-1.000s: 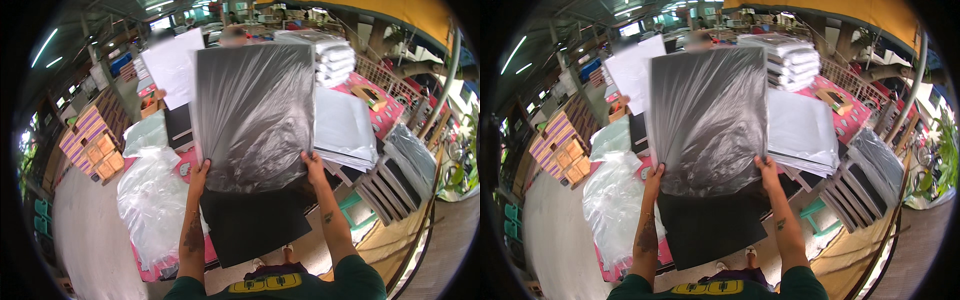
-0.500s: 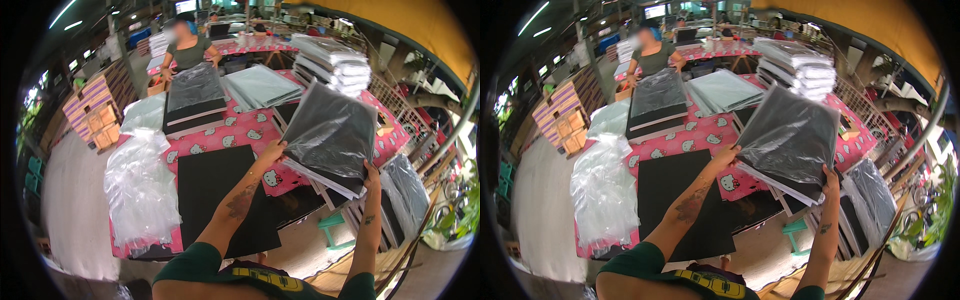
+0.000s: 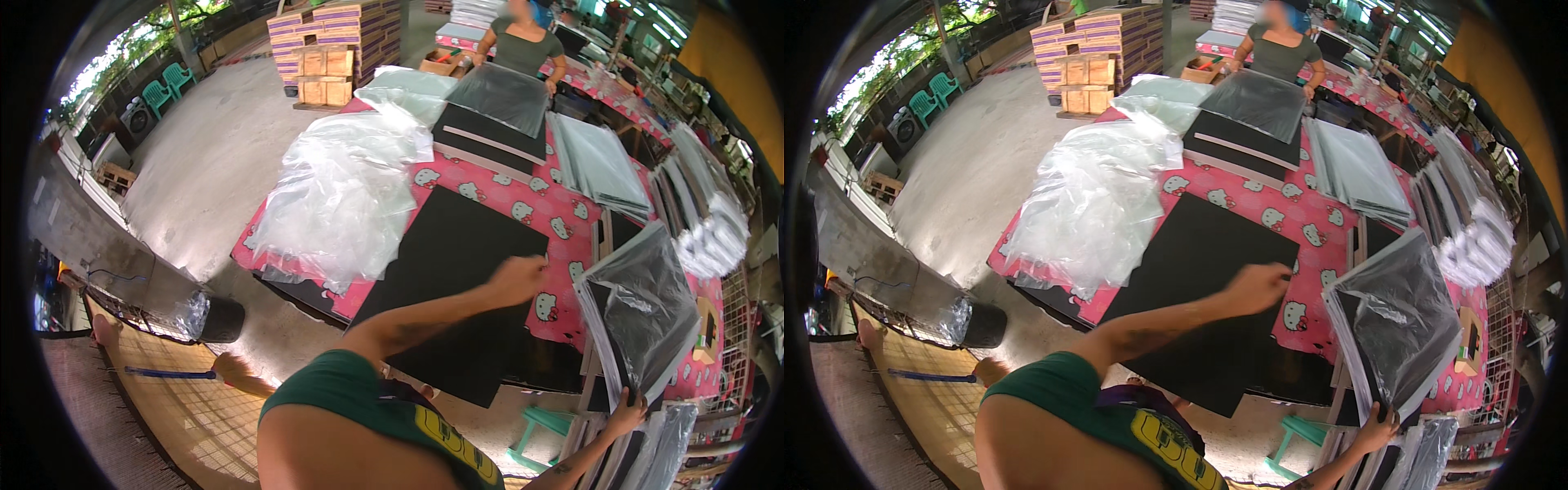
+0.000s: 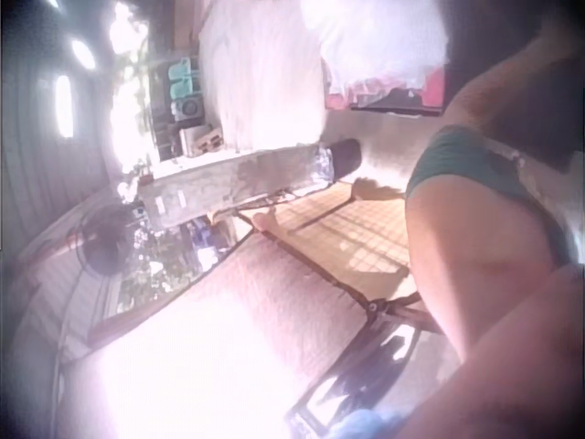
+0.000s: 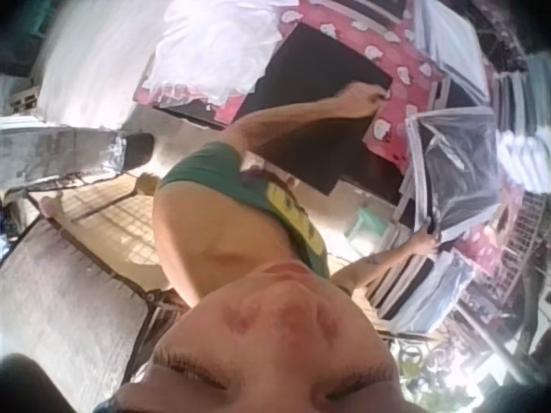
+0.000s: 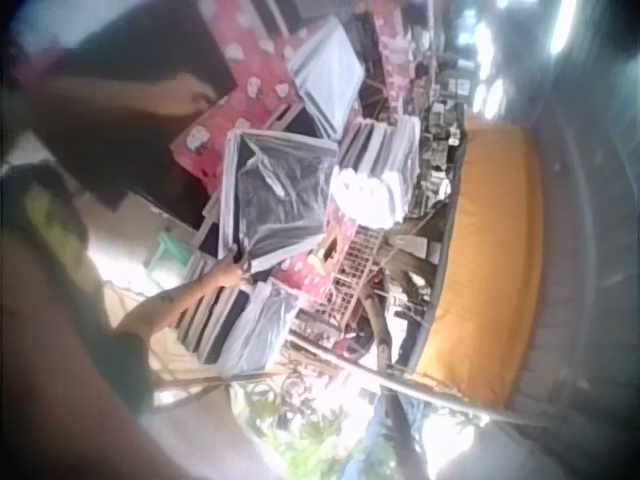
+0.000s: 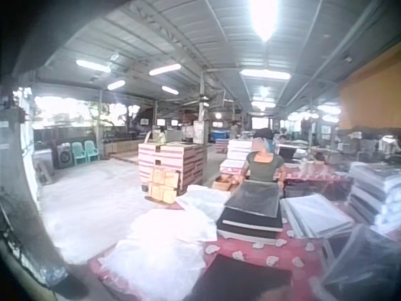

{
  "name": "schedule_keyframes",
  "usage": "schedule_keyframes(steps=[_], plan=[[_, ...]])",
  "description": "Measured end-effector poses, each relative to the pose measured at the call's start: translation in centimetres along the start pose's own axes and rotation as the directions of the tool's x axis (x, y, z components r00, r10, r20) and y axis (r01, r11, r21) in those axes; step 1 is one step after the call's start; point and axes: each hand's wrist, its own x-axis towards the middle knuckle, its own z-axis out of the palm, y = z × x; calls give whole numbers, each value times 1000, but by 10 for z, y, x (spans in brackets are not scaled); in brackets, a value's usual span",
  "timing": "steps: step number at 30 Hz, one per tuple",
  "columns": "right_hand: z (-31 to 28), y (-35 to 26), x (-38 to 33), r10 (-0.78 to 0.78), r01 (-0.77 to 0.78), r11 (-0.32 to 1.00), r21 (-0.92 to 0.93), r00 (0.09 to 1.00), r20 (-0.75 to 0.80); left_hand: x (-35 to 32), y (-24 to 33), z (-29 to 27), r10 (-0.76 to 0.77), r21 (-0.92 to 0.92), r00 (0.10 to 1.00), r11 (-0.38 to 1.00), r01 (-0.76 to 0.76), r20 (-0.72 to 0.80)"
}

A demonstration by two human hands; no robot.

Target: The person places black panels into plastic bags and stacks the bagged items on a workspace table.

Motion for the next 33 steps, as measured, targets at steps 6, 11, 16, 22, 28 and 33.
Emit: schedule_keyframes(steps=[6,11,16,22,28,33], plan=[[-28,-174,-63,-132,198,757,623,980,-152,-85,-104,-270,64,612,666,469,637,-743],[-63,-465,-211,-799,221,46,974,593,-97,-60,-126,-284,-267,427,936,837,343,-229],[-47,-535,-220,-839,-280,103,954,492,235,-68,22,-307,2,-354,947,927,-122,-321],[-67,-495,-156,-908,-561,-125,818,396,133,-71,-37,-314,41,-70,988,997,-31,146],[-92,-449,-126,-662,-800,-226,555,545,516,-40,-30,-330,49,0,997,999,-49,-60],[-65,-436,-159,-654,-714,-130,688,583,482,-20,-6,-296,503,483,836,800,-355,-218]])
